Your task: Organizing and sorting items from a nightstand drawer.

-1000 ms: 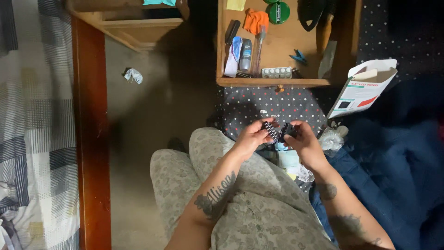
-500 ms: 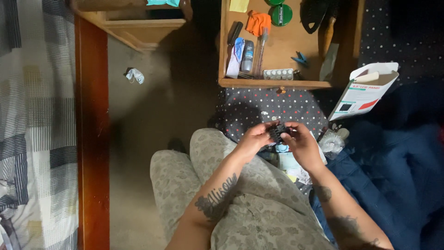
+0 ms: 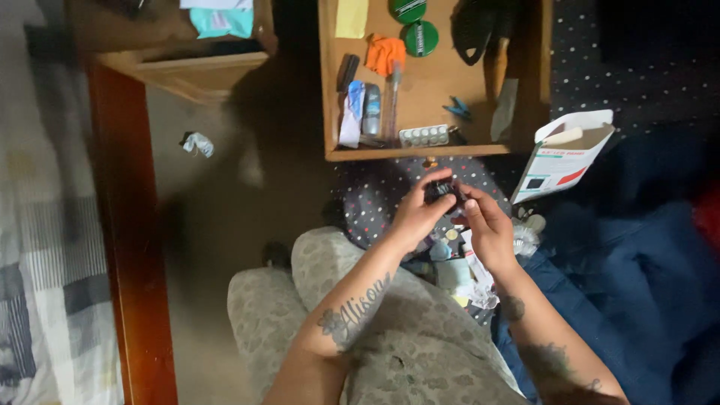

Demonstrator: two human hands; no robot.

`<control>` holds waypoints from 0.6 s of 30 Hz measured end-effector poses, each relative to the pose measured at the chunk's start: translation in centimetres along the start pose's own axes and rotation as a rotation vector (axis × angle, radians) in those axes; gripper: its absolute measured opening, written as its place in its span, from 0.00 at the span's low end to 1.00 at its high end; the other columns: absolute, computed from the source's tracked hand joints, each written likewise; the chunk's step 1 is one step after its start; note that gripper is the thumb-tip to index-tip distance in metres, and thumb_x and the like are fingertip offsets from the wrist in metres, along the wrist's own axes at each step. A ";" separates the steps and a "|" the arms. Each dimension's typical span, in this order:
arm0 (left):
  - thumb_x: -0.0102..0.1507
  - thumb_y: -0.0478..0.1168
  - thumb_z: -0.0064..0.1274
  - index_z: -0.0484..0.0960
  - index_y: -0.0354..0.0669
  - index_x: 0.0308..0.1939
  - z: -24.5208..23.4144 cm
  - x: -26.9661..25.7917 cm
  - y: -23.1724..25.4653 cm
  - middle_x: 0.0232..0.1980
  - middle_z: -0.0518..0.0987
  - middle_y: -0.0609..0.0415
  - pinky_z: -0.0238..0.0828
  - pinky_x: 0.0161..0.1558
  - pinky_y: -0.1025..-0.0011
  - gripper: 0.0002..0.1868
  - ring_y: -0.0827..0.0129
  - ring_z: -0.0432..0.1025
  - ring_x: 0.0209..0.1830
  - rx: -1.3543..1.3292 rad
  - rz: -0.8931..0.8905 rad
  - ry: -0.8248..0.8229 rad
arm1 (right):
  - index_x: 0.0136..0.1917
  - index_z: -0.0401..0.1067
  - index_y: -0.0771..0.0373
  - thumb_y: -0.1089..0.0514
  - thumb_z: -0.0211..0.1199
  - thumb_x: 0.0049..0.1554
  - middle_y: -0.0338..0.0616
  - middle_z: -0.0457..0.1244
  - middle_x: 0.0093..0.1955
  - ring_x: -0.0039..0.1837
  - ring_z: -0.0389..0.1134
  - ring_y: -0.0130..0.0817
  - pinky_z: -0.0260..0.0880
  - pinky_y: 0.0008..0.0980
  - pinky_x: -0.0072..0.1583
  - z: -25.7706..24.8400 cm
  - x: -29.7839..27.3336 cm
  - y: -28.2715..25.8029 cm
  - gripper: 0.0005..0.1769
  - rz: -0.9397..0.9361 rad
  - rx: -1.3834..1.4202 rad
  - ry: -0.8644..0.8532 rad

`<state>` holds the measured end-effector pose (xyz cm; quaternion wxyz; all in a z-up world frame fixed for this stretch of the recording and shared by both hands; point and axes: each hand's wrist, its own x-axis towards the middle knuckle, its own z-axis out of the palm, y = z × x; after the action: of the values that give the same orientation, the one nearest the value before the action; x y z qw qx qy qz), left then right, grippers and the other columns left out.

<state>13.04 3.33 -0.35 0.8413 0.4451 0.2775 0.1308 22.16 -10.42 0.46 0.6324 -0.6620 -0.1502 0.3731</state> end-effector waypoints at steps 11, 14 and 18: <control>0.62 0.37 0.60 0.80 0.43 0.57 4.3 14.4 3.3 0.39 0.80 0.47 0.67 0.31 0.69 0.18 0.64 0.72 0.34 0.243 -0.185 0.108 | 0.68 0.68 0.65 0.61 0.63 0.59 0.55 0.63 0.71 0.72 0.64 0.54 0.66 0.46 0.71 -0.8 3.4 -4.6 0.24 -0.348 -1.002 0.138; 0.58 0.36 0.59 0.80 0.40 0.50 4.3 19.2 -0.2 0.41 0.81 0.51 0.75 0.35 0.70 0.16 0.67 0.78 0.36 0.004 -0.176 0.165 | 0.73 0.60 0.75 0.60 0.65 0.56 0.68 0.55 0.75 0.78 0.55 0.63 0.56 0.50 0.76 -0.6 5.6 -3.2 0.35 -0.461 -1.146 0.122; 0.56 0.33 0.60 0.76 0.40 0.52 3.8 23.7 -5.0 0.50 0.77 0.54 0.82 0.45 0.61 0.20 0.65 0.75 0.48 -0.131 -0.409 0.163 | 0.75 0.54 0.82 0.56 0.65 0.53 0.74 0.47 0.79 0.82 0.44 0.67 0.47 0.50 0.78 -0.1 6.7 -0.7 0.44 -0.363 -1.343 0.088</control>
<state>34.38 9.02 -11.09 0.8522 0.3118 0.4200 0.0109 26.91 -5.89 -0.94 0.1437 -0.8888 -0.4309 0.0608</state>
